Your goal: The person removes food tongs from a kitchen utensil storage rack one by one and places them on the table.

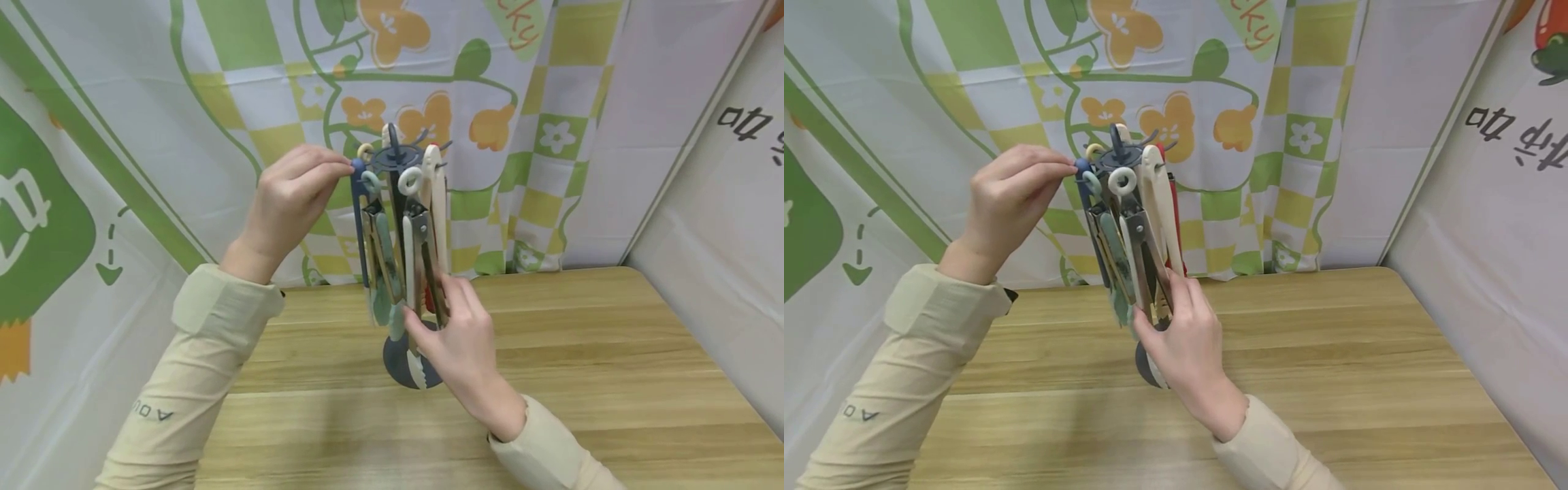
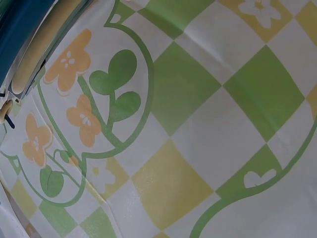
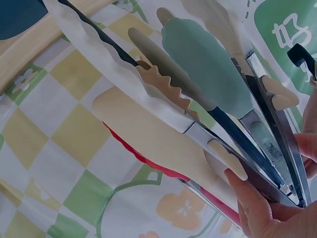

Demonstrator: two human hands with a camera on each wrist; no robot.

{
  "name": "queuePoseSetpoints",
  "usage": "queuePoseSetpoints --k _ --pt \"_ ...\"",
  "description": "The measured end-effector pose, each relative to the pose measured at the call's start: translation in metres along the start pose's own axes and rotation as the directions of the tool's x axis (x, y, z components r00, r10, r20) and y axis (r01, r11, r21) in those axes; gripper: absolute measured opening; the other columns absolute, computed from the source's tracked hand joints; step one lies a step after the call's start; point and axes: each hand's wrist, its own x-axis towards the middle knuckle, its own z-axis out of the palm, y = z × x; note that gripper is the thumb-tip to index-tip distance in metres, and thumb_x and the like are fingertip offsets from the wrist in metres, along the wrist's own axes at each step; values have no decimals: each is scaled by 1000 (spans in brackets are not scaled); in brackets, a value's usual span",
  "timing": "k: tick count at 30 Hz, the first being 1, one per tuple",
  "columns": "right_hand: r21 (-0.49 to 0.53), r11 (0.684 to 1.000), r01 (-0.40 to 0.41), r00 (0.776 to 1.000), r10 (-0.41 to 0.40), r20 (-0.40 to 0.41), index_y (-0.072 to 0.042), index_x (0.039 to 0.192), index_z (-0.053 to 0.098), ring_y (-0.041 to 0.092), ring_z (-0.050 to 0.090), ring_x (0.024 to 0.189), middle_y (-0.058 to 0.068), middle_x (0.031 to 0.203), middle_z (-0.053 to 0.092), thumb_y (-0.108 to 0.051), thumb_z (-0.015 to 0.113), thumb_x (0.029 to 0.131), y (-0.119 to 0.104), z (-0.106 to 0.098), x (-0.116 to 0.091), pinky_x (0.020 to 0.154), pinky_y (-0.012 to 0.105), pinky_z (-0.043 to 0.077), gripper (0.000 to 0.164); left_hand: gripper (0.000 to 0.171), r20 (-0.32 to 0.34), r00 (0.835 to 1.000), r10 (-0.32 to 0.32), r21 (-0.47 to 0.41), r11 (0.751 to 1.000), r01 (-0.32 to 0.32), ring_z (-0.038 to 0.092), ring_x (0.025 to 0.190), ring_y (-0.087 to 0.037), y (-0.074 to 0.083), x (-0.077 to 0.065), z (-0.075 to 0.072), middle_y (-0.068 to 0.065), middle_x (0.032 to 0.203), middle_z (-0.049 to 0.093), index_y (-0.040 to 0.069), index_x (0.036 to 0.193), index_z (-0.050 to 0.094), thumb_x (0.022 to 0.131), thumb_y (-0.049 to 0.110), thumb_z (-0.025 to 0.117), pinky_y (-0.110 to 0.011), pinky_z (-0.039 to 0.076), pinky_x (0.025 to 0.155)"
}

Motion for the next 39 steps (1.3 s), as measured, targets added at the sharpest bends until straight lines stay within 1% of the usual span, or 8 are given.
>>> queuePoseSetpoints --k 7,13,18,23,26,32,39 --pt "29 999 -16 1000 16 17 3 107 60 19 60 76 10 93 61 -14 79 66 1 -7 -5 61 27 55 48 13 1 1000 -3 -6 1000 3 61 76 -29 0 0 0 -16 82 67 -5 81 67 84 -10 56 -31 52 77" --pt "21 999 -24 999 24 21 4 107 61 19 59 74 11 93 61 -12 80 65 5 -12 -9 57 27 54 49 14 -14 1000 -13 -4 1000 13 60 75 -28 1 0 1 -15 81 67 -5 80 68 84 -10 56 -31 52 76" --pt "6 999 -36 999 36 23 5 104 61 20 60 73 12 91 61 -12 80 64 8 -17 -11 56 27 54 47 14 -21 999 -35 -5 999 35 60 75 -28 1 0 1 -15 81 67 -5 79 68 84 -10 56 -30 51 74" --pt "-5 999 -48 998 48 33 6 105 61 21 60 73 12 90 61 -11 80 64 13 -20 -13 57 25 55 49 12 -10 998 -69 7 998 70 61 75 -27 1 0 0 -14 80 67 -4 79 69 84 -7 58 -29 51 74" --pt "-9 998 -56 998 56 41 6 105 61 21 61 74 12 91 61 -11 81 63 16 -22 -14 57 24 55 49 12 -5 997 -78 11 997 78 61 76 -26 0 0 0 -14 81 67 -4 79 69 84 -6 58 -29 51 74" --pt "12 999 -53 998 53 30 7 104 61 22 61 76 13 90 61 -9 80 64 20 -25 -13 57 23 55 48 10 -6 997 -82 11 997 82 61 76 -26 0 0 -1 -14 81 67 -4 79 68 83 -6 60 -27 51 74" --pt "-8 999 -44 999 45 14 8 104 61 22 60 73 13 89 62 -7 78 63 23 -31 -11 53 27 55 47 8 -1 995 -104 13 995 104 61 77 -26 0 0 -1 -14 81 67 -4 79 68 83 -5 61 -26 51 77"
